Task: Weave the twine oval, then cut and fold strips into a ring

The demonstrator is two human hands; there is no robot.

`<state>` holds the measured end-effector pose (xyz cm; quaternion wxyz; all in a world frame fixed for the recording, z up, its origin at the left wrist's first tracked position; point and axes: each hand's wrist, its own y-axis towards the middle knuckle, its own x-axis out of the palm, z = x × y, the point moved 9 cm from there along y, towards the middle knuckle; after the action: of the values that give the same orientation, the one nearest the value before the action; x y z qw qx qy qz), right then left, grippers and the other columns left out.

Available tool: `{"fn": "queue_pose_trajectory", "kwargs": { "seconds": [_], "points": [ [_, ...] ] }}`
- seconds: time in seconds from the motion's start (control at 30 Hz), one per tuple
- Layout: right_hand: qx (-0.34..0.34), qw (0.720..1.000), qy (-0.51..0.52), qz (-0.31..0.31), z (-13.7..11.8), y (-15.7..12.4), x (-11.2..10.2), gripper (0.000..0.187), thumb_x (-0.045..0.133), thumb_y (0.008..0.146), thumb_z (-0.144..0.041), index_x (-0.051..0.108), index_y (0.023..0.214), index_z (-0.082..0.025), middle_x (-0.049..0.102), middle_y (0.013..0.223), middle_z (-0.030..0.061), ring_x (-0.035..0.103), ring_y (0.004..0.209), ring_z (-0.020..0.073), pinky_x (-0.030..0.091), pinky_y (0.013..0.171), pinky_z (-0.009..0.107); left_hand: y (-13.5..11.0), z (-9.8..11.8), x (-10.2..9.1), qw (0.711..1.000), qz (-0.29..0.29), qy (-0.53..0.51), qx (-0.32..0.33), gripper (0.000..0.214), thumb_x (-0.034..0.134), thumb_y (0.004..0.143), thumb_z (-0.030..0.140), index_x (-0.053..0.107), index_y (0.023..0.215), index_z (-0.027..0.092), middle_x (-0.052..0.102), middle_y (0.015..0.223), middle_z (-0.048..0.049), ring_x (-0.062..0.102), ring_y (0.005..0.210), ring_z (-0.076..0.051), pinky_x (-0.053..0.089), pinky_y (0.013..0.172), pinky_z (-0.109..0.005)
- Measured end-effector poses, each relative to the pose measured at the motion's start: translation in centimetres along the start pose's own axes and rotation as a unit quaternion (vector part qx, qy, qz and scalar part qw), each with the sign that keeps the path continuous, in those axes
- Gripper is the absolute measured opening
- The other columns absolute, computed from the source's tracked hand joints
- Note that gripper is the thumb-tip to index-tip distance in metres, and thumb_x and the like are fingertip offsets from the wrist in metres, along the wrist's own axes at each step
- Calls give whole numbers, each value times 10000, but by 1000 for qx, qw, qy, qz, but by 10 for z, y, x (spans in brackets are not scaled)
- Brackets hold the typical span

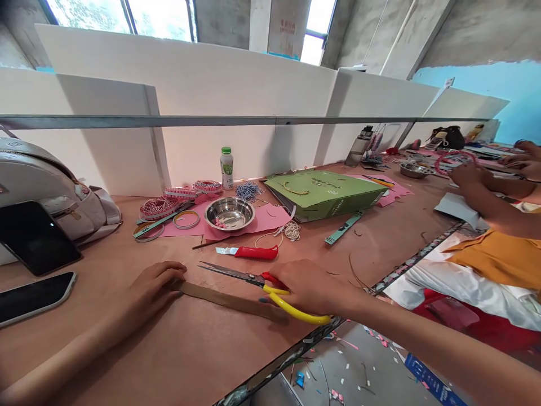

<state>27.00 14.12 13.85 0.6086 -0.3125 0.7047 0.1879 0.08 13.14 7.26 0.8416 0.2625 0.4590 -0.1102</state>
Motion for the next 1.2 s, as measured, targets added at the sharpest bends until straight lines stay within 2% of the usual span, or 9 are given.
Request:
{"fn": "queue_pose_trajectory", "kwargs": {
  "seconds": [0.1,0.23,0.43,0.5,0.57,0.63,0.7,0.93,1.2],
  "points": [
    [-1,997,71,-30,2,-8,3,420,453,1002,-513,640,854,-167,694,853,69,573,727,186,335,636,280,1,-10,0,996,-23,-51,-74,76,561,912,278,613,921,222,687,1011,-60,640,918,-238,495,798,-358],
    [-15,977,174,-124,-3,-18,14,473,333,1030,-533,553,807,-178,608,742,13,513,632,137,337,617,262,-2,-8,-3,975,-41,-147,-160,72,552,901,282,593,894,223,679,809,0,622,739,-190,457,653,-271],
    [25,992,121,-10,13,-19,1,434,568,915,-577,447,754,-192,556,748,4,418,649,145,269,590,274,-7,11,-25,971,62,-81,-214,48,598,846,254,598,809,223,631,712,27,585,663,-168,426,588,-245],
    [44,992,120,23,20,-20,-1,416,598,900,-546,430,743,-200,534,717,-7,398,631,143,269,577,271,-6,21,-32,978,104,-43,-173,52,583,833,217,589,781,222,622,707,19,580,640,-161,430,581,-246],
    [62,988,123,74,28,-22,-4,364,640,874,-495,453,761,-204,547,732,-7,421,638,145,300,578,264,-3,39,-36,988,132,26,-72,57,579,831,203,589,777,219,620,718,3,583,641,-161,442,611,-260],
    [84,978,129,139,35,-26,-7,304,683,832,-443,491,806,-209,571,765,-3,458,645,147,343,584,257,-1,56,-33,985,134,102,29,44,590,840,197,601,802,215,625,729,-12,597,668,-171,457,665,-285],
    [111,965,134,196,43,-29,-6,280,704,802,-418,518,850,-215,585,788,2,483,646,150,378,583,257,-2,58,-27,980,123,140,72,40,587,875,196,617,857,213,639,739,-17,613,684,-175,470,702,-302],
    [145,934,187,268,54,-30,25,244,690,810,-397,579,918,-208,650,845,29,590,710,178,475,621,266,-5,10,-5,988,68,139,4,240,536,969,275,643,1181,242,656,1046,-74,658,897,-229,530,768,-355],
    [241,917,103,302,77,-43,40,302,672,802,-448,605,1013,-243,689,924,33,652,719,207,494,594,286,-5,-11,-3,996,65,55,-10,147,557,949,248,656,1058,251,654,1125,-70,642,1010,-250,537,859,-397]
  ]
}}
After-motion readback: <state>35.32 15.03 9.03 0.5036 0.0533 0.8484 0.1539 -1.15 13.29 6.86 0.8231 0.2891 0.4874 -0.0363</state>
